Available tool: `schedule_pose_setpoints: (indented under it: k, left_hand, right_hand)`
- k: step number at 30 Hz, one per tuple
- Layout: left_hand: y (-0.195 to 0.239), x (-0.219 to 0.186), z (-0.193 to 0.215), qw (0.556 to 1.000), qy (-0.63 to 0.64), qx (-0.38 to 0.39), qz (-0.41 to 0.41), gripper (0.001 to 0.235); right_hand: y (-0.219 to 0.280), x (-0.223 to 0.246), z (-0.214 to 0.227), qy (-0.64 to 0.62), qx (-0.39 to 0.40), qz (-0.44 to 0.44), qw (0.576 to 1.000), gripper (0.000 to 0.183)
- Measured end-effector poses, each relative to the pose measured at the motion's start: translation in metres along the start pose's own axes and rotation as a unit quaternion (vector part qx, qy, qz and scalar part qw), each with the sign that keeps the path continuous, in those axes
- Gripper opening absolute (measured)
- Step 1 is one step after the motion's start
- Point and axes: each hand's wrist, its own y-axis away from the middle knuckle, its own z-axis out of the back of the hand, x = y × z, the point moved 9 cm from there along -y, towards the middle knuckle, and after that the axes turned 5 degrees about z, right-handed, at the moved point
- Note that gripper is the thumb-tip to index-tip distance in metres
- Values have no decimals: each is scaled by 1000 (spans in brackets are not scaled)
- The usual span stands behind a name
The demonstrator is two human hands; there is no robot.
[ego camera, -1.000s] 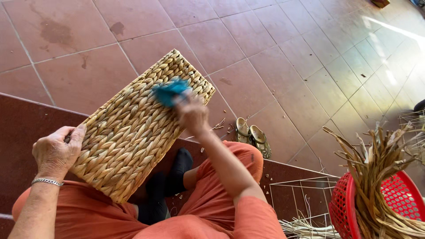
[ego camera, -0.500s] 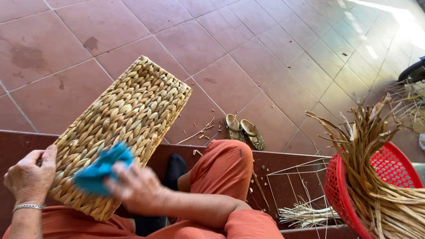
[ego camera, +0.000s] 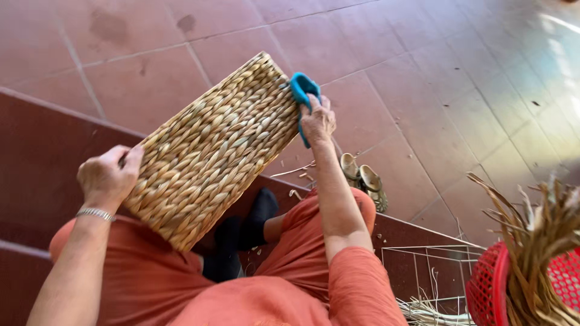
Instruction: The person sits on the floor and wipes a rectangular woven basket with a blue cloth. They rotate the basket to clean the interior, exterior sides, and bottom, then set it aside and repeat the process on a second basket.
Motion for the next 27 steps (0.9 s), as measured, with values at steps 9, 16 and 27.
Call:
schedule_pose_setpoints:
  k: [9, 16, 27]
  left_hand:
    - [-5, 3, 10, 999, -29, -31, 31, 32]
    - [-7, -4, 18, 999, 37, -9, 14, 41]
    - [9, -18, 24, 994, 71, 6, 84, 49]
  right_hand:
    - [201, 287, 71, -152, 123, 300, 934, 38]
    - [170, 263, 62, -135, 87, 358, 920, 14]
    - [-7, 83, -41, 78, 82, 9, 994, 30]
